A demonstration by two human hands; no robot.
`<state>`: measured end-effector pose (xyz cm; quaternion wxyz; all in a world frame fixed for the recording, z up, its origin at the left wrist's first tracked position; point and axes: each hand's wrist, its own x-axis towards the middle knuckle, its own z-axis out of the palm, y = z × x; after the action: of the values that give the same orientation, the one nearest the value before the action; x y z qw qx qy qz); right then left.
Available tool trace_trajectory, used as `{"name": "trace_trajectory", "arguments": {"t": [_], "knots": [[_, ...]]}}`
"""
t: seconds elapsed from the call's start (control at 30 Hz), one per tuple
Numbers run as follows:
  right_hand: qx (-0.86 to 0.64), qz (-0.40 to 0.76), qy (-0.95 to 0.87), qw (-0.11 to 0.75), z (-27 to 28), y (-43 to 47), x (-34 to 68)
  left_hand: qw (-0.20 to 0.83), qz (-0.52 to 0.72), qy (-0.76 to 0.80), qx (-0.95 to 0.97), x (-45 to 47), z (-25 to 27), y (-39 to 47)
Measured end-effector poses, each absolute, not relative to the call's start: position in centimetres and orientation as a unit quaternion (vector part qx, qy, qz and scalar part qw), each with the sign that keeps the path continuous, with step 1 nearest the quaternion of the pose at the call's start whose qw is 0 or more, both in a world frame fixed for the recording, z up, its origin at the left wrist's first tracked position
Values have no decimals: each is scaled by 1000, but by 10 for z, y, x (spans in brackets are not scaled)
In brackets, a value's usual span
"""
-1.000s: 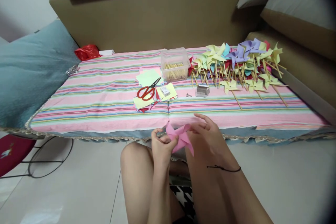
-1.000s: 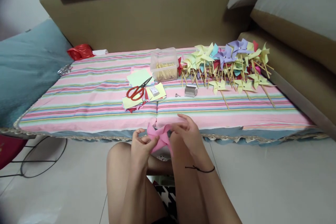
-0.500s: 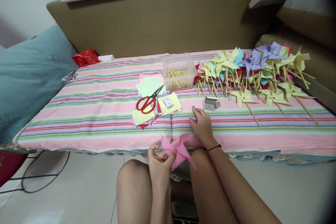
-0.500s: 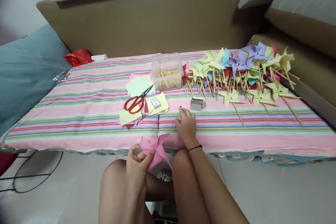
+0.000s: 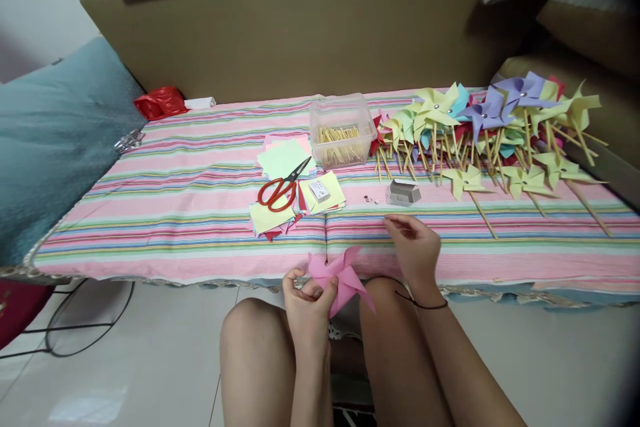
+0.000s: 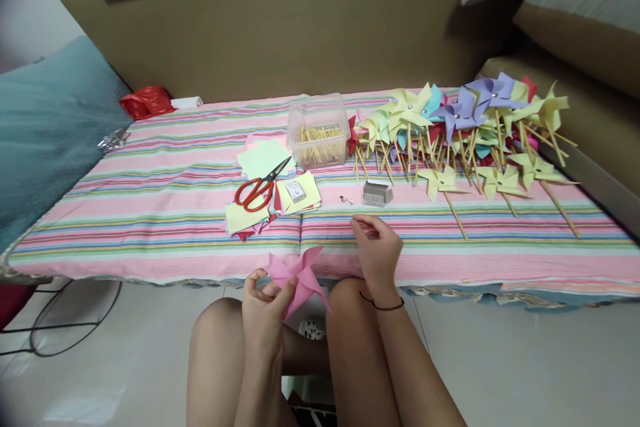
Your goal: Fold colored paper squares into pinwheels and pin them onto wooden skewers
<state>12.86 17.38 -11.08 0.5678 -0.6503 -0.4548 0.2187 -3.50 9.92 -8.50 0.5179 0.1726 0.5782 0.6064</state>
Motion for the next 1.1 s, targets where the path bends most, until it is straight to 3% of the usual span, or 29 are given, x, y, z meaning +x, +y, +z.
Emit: {"name": "trace_trajectory", "arguments": {"t": [0.1, 0.23, 0.5, 0.73, 0.9, 0.97, 1.1], "knots": [[-609, 280, -375, 641, -85, 144, 126, 504, 614, 578, 186, -32, -75, 94], [-582, 305, -346, 669, -66, 119, 123, 493, 618, 576, 208, -29, -67, 84], [-614, 246, -479, 578, -106, 193, 135, 476, 630, 567, 233, -29, -58, 67], [-619, 238, -497, 560, -121, 220, 137, 483, 637, 553, 235, -31, -57, 66], [-604, 242, -457, 606, -82, 171, 137, 477, 638, 557, 236, -28, -56, 66], [-573, 291, -413, 645, -57, 137, 129, 477, 634, 559, 239, -25, -55, 66], [-524, 424, -432, 600, -21, 75, 108, 467, 629, 569, 249, -20, -50, 64]]}}
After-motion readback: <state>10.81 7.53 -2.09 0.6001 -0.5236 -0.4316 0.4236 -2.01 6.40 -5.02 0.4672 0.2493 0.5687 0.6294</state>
